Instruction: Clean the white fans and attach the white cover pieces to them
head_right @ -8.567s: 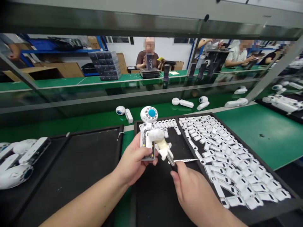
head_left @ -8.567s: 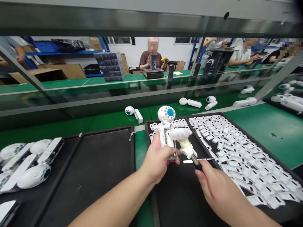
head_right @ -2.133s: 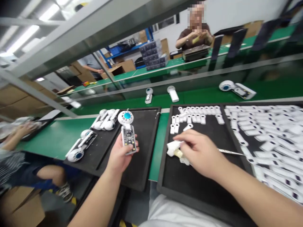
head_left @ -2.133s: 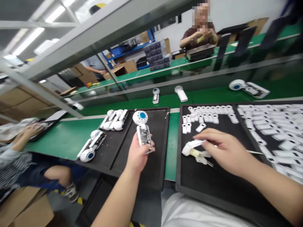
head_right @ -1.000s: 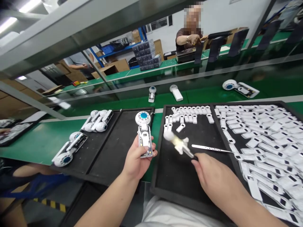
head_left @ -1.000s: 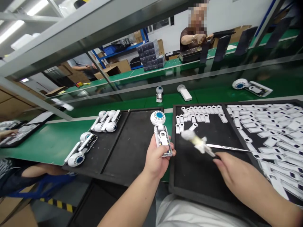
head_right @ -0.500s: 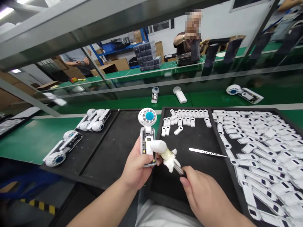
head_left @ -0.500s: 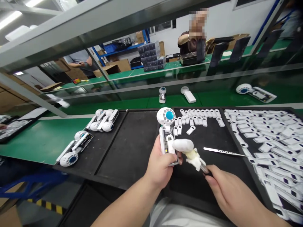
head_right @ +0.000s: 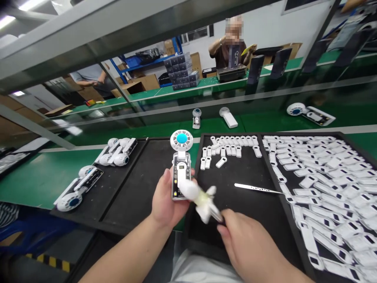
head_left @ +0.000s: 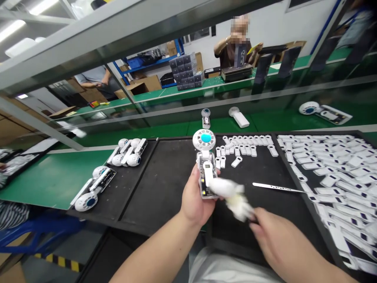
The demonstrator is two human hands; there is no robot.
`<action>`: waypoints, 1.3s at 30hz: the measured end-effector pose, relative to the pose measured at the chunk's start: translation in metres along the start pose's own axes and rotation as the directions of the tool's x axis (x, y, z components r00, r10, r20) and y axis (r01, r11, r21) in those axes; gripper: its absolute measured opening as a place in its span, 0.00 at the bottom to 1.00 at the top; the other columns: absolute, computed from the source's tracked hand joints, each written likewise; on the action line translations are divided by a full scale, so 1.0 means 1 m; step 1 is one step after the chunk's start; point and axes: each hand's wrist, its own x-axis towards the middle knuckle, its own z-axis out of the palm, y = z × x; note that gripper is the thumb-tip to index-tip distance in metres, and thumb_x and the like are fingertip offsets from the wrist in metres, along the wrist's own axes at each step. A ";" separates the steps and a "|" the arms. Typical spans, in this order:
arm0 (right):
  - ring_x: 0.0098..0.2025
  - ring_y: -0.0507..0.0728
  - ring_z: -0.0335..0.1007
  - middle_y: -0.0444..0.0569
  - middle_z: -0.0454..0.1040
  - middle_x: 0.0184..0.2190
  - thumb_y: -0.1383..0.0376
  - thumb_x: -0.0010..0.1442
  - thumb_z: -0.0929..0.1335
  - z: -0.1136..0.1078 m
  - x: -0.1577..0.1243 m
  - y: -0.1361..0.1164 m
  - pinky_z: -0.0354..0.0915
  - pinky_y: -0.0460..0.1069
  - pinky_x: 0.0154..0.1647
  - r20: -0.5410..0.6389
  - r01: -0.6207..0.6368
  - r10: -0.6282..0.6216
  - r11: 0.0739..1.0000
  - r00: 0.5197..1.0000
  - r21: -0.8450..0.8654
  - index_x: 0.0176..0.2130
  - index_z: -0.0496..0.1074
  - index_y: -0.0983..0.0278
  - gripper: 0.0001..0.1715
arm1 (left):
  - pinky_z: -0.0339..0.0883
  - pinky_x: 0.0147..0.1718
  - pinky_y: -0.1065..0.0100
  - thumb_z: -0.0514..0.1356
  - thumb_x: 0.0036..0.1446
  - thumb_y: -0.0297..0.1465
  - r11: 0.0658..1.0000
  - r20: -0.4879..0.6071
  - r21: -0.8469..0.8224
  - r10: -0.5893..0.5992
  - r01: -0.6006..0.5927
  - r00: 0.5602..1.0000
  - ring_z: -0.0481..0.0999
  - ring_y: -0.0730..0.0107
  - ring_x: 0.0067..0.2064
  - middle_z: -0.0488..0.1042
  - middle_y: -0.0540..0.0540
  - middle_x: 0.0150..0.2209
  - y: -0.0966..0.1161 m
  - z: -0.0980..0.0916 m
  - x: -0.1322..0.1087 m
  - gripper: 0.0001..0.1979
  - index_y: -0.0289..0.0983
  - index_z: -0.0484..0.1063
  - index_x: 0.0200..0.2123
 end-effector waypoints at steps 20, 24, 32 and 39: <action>0.49 0.59 0.70 0.55 0.75 0.46 0.68 0.67 0.61 -0.025 0.160 0.063 0.63 0.52 0.51 0.037 -0.077 0.098 0.926 0.995 -0.370 0.46 0.73 0.67 0.13 | 0.44 0.65 0.40 0.65 0.54 0.34 0.267 -0.175 0.963 0.528 0.033 0.831 0.45 0.41 0.71 0.46 0.33 0.71 0.169 -0.073 0.160 0.40 0.34 0.52 0.67; 0.56 0.61 0.67 0.54 0.71 0.54 0.63 0.68 0.66 -0.013 0.210 0.077 0.63 0.61 0.57 0.018 -0.041 0.052 0.921 0.998 -0.388 0.55 0.69 0.65 0.18 | 0.38 0.61 0.30 0.67 0.47 0.32 0.052 -0.303 0.936 0.625 0.349 0.720 0.37 0.24 0.70 0.45 0.17 0.68 0.190 -0.131 0.129 0.40 0.22 0.59 0.61; 0.52 0.60 0.71 0.53 0.74 0.49 0.63 0.67 0.67 -0.007 0.230 0.076 0.66 0.60 0.55 0.062 0.059 -0.039 0.927 0.997 -0.371 0.49 0.74 0.66 0.13 | 0.58 0.58 0.40 0.67 0.53 0.34 -0.146 -0.429 0.744 0.645 0.653 0.632 0.62 0.40 0.63 0.65 0.32 0.60 0.210 -0.184 0.103 0.23 0.31 0.70 0.51; 0.54 0.63 0.70 0.57 0.75 0.49 0.65 0.64 0.59 -0.021 0.170 0.087 0.64 0.57 0.59 0.003 0.112 -0.115 0.967 0.993 -0.227 0.49 0.76 0.66 0.21 | 0.65 0.55 0.50 0.61 0.60 0.42 -0.225 -0.321 0.773 0.667 0.593 0.672 0.71 0.54 0.55 0.71 0.38 0.55 0.231 -0.200 0.080 0.26 0.35 0.66 0.58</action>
